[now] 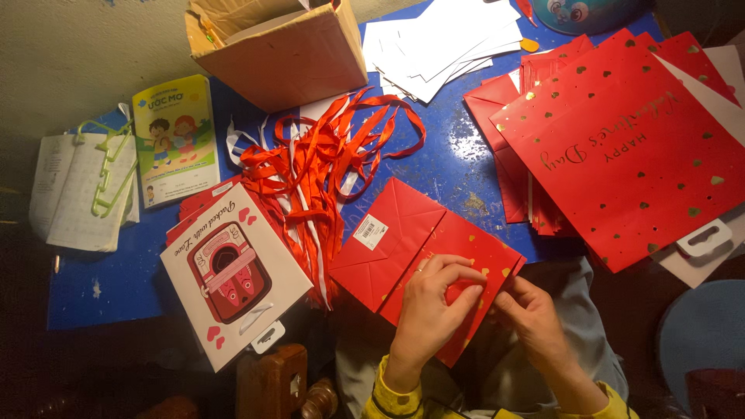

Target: The person folds the top flaps of red Valentine's Day paper gift bags and threads orange ribbon handles through the bag holes, working on one bag at a time and stacking finished bags on the table.

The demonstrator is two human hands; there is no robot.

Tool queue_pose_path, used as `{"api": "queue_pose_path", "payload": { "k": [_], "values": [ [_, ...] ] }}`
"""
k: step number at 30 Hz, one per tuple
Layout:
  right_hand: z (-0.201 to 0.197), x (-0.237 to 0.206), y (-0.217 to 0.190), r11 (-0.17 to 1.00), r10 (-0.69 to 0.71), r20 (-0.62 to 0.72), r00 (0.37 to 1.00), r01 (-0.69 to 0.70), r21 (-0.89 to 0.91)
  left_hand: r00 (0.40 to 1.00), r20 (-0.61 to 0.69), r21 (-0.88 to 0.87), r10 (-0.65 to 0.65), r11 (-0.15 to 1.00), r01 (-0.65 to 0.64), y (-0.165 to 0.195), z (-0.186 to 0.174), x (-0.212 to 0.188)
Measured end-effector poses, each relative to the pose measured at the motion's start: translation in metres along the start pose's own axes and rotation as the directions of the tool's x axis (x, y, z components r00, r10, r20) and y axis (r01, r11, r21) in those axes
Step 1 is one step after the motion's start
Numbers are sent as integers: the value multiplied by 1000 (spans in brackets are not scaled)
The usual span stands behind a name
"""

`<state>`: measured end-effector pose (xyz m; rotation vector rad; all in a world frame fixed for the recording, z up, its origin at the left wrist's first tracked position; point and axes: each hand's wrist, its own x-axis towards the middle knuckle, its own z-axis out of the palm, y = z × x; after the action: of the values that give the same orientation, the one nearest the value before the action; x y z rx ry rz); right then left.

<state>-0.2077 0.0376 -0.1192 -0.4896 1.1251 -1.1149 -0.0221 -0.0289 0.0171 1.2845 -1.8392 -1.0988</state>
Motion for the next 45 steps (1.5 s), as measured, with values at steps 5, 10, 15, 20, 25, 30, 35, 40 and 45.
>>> {"api": "queue_pose_path", "payload": {
  "k": [5, 10, 15, 20, 25, 30, 35, 40, 45],
  "values": [
    [-1, 1, 3, 999, 3, -1, 1000, -3, 48, 1000, 5, 13, -5, 1000, 5, 1, 0, -1],
    [-3, 1, 5, 1000, -3, -20, 1000, 3, -22, 1000, -31, 51, -2, 999, 4, 2, 4, 2],
    [-5, 3, 8, 1000, -9, -10, 1000, 9, 5, 999, -41, 58, 21, 998, -18, -3, 5, -1],
    [-5, 2, 9, 1000, -7, -33, 999, 6, -27, 998, -65, -16, -5, 1000, 4, -5, 4, 0],
    [-1, 0, 4, 1000, -15, -4, 1000, 15, 27, 999, -47, 6, -25, 1000, 25, 2, 0, 3],
    [3, -1, -1, 997, -17, 14, 1000, 16, 69, 999, -2, -10, -44, 999, 44, 6, 0, 2],
    [0, 0, 1, 1000, -11, 6, 1000, 11, 17, 999, -42, 23, 15, 1000, -14, -4, 3, 0],
    [0, 1, 4, 1000, -15, -11, 1000, 15, 11, 997, -77, -77, 10, 997, -16, -7, 2, 0],
    [-1, 0, 3, 999, -32, 3, 999, 32, 6, 998, -31, 50, 45, 998, -44, -1, 2, 0]
  ]
}}
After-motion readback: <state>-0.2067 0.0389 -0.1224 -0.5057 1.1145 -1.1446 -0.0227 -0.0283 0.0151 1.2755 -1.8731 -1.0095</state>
